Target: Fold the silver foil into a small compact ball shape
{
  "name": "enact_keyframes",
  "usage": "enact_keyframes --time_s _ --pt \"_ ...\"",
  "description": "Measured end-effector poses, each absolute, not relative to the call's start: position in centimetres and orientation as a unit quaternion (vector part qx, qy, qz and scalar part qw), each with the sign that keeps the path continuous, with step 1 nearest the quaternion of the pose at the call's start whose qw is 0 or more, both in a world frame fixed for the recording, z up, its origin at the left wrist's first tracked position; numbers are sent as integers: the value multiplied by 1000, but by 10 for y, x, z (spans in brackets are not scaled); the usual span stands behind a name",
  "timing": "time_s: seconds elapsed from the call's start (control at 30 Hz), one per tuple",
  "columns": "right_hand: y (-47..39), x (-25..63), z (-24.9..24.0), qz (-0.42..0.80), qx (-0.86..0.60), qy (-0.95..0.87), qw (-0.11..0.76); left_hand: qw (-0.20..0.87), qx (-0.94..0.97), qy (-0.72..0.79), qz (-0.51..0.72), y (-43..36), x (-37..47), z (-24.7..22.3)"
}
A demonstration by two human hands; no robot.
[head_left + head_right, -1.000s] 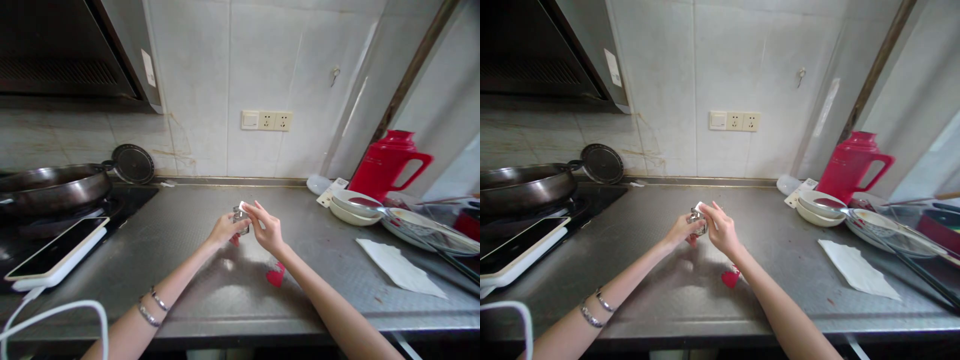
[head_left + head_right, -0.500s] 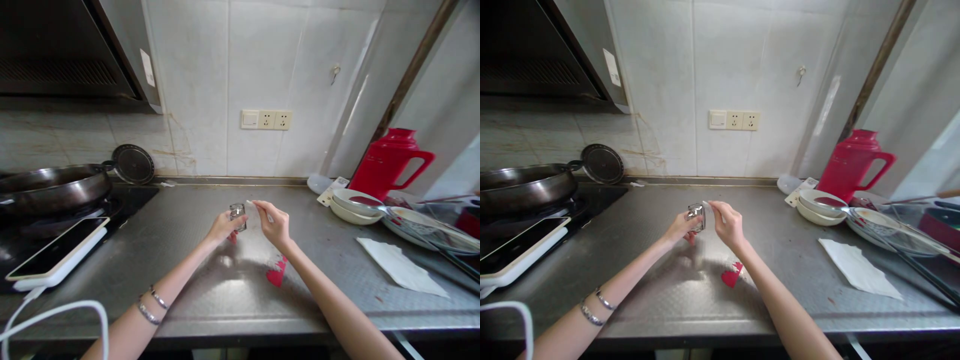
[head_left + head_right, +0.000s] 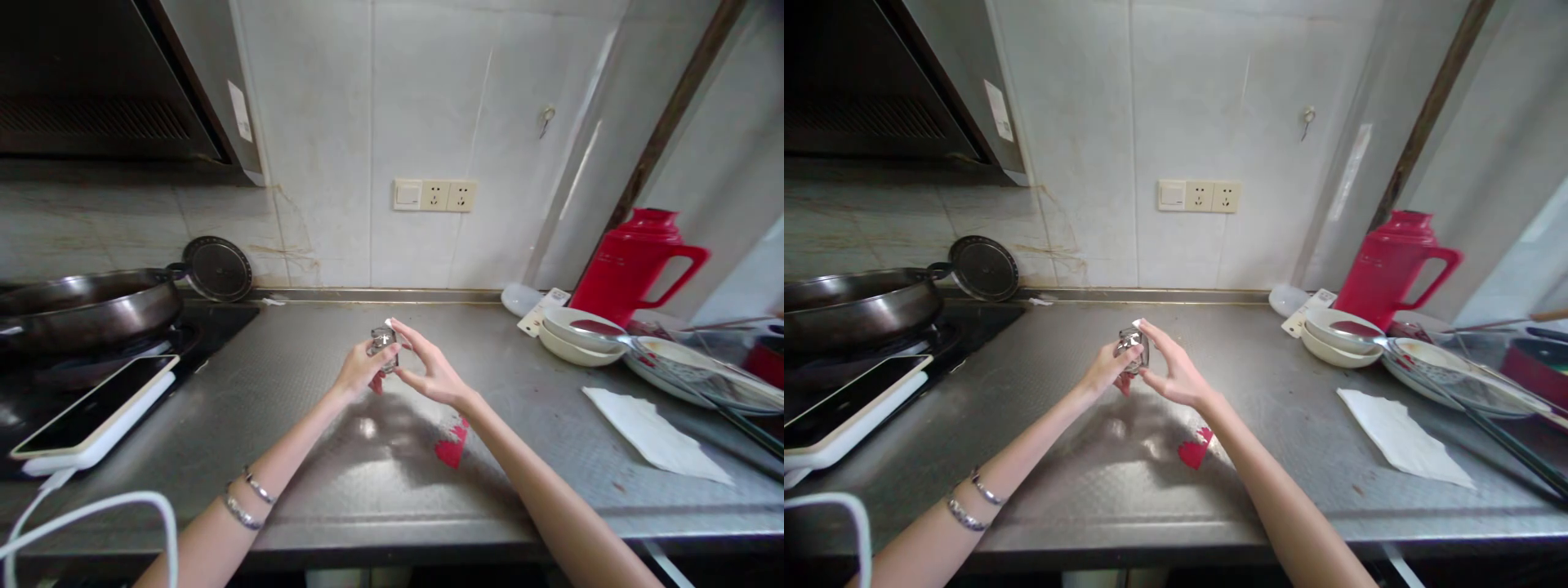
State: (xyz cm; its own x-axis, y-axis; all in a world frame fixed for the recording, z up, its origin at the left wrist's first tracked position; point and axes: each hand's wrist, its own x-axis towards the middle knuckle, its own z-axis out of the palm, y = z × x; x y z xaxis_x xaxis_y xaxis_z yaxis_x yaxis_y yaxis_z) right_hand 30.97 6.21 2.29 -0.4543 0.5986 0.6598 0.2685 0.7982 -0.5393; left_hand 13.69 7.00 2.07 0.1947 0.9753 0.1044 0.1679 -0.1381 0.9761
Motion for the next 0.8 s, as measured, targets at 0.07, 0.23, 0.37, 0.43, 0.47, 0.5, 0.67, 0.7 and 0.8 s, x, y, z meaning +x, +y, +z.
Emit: enact_keyframes --time_s 0.07,0.23,0.37,0.43,0.47,0.5,0.67,0.7,0.8 --pt "65 306 17 181 -264 -827 462 465 622 462 428 70 137 20" --pt "71 301 6 198 -270 -817 469 470 632 465 404 68 137 18" --pt "74 302 2 236 -256 -804 482 484 635 463 384 68 138 16" --pt "74 302 2 251 -253 -796 490 504 640 447 370 70 135 15" --pt "75 302 2 257 -256 -790 494 517 646 432 360 71 133 15" --pt "75 302 4 264 -261 -782 501 532 655 411 345 73 131 15" --pt "72 300 12 354 -294 -705 539 533 720 307 320 79 120 17" --pt "71 299 13 370 -301 -691 543 504 728 305 350 79 119 17" --pt "68 296 15 398 -326 -664 543 425 737 313 422 80 123 12"
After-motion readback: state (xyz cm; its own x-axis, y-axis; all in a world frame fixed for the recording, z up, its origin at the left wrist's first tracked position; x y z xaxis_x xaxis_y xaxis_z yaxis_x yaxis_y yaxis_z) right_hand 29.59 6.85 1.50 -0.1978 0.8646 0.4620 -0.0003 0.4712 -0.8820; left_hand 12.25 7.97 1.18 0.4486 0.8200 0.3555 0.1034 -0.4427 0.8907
